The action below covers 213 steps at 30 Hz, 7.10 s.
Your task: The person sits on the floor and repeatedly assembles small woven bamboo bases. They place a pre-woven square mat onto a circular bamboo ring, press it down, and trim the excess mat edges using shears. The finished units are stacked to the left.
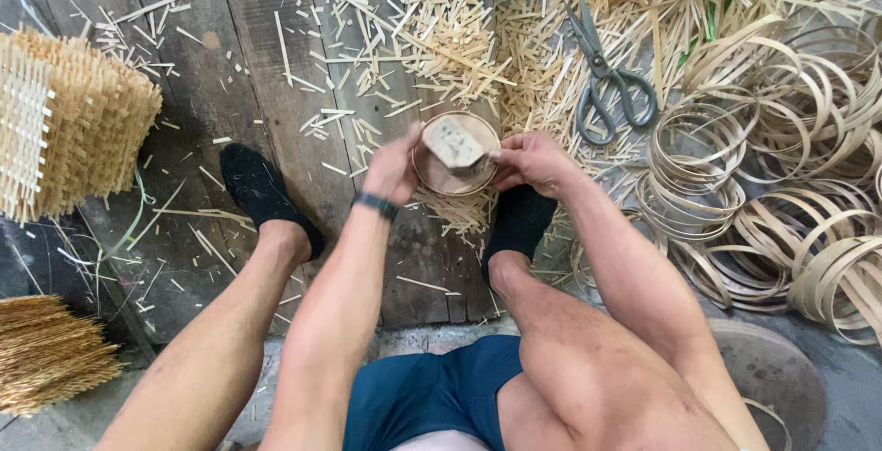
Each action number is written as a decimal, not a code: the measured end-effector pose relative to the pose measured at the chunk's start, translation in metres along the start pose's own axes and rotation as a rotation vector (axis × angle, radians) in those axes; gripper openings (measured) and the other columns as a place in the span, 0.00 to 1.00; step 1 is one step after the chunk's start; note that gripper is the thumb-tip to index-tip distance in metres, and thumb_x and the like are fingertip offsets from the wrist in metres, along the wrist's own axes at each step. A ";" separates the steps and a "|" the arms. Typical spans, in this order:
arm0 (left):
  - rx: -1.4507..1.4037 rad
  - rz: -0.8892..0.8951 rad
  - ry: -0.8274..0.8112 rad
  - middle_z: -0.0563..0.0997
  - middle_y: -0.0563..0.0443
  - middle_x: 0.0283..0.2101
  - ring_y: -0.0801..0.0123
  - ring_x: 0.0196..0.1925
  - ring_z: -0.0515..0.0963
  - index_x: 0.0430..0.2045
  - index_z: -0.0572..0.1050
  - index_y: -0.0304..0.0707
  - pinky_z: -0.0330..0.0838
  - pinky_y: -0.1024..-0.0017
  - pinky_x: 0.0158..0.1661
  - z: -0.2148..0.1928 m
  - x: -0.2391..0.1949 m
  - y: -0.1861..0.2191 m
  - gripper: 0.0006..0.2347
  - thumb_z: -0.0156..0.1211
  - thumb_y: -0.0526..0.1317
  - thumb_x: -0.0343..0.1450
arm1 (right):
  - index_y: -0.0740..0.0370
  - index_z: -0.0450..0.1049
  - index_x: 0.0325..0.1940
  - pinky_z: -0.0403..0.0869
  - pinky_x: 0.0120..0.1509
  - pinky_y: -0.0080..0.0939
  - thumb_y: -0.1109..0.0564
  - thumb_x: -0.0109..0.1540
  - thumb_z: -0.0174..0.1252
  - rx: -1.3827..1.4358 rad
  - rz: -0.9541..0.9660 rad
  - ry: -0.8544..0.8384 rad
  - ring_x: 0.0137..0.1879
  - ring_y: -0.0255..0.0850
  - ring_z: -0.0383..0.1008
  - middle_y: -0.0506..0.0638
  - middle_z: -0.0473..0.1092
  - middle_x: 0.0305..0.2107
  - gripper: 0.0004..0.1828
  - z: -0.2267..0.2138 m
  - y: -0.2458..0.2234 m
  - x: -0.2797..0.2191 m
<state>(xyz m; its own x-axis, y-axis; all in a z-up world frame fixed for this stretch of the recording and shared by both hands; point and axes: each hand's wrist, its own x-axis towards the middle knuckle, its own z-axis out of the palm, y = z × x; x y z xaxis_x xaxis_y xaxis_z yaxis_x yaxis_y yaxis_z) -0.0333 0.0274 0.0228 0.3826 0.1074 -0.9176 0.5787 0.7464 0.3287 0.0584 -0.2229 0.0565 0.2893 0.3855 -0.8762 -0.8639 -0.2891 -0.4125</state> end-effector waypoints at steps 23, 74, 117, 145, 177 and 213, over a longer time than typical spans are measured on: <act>-0.163 0.081 0.109 0.84 0.48 0.41 0.65 0.38 0.84 0.45 0.76 0.33 0.81 0.67 0.38 -0.016 -0.005 -0.111 0.08 0.57 0.36 0.75 | 0.75 0.71 0.43 0.84 0.35 0.46 0.63 0.63 0.61 0.071 -0.128 0.184 0.32 0.48 0.81 0.59 0.75 0.34 0.10 0.033 0.066 0.030; 0.636 0.026 -0.019 0.85 0.42 0.39 0.62 0.35 0.83 0.40 0.82 0.31 0.77 0.65 0.36 -0.026 -0.010 -0.026 0.23 0.58 0.57 0.73 | 0.58 0.72 0.54 0.75 0.52 0.38 0.47 0.57 0.58 0.243 -0.396 -0.193 0.48 0.37 0.75 0.50 0.73 0.45 0.23 0.065 0.031 -0.043; 1.866 0.829 1.099 0.81 0.36 0.30 0.51 0.31 0.82 0.38 0.74 0.29 0.76 0.55 0.34 -0.306 -0.119 0.268 0.03 0.52 0.29 0.77 | 0.68 0.67 0.54 0.78 0.47 0.47 0.48 0.70 0.50 0.100 -0.422 -0.096 0.41 0.45 0.78 0.57 0.75 0.36 0.19 0.048 0.084 0.008; 1.955 1.662 -0.180 0.68 0.52 0.72 0.60 0.65 0.67 0.69 0.63 0.43 0.57 0.60 0.64 -0.018 -0.104 -0.009 0.31 0.60 0.35 0.66 | 0.67 0.75 0.52 0.79 0.49 0.37 0.56 0.62 0.66 -0.100 -0.570 0.149 0.45 0.37 0.78 0.51 0.78 0.43 0.18 0.051 0.019 -0.011; 0.389 0.442 0.024 0.85 0.42 0.39 0.71 0.37 0.85 0.45 0.75 0.25 0.81 0.75 0.41 -0.063 -0.023 0.027 0.20 0.74 0.29 0.61 | 0.68 0.76 0.47 0.79 0.40 0.29 0.58 0.56 0.73 -0.213 -0.511 0.360 0.36 0.29 0.78 0.48 0.79 0.34 0.19 0.070 0.012 0.002; -0.403 0.204 -0.032 0.84 0.42 0.37 0.57 0.41 0.85 0.37 0.76 0.28 0.82 0.63 0.44 -0.020 -0.061 -0.093 0.06 0.63 0.29 0.69 | 0.68 0.76 0.45 0.76 0.38 0.29 0.61 0.56 0.73 -0.120 -0.688 0.456 0.34 0.29 0.74 0.46 0.76 0.30 0.17 0.065 0.036 0.025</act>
<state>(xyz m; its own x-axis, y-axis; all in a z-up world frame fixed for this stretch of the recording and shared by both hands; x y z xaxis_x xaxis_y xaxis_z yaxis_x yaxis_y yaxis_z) -0.1247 -0.0349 0.0435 0.4856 0.2629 -0.8337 0.1653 0.9089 0.3829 0.0076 -0.1672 0.0359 0.8973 0.1248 -0.4234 -0.3911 -0.2199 -0.8937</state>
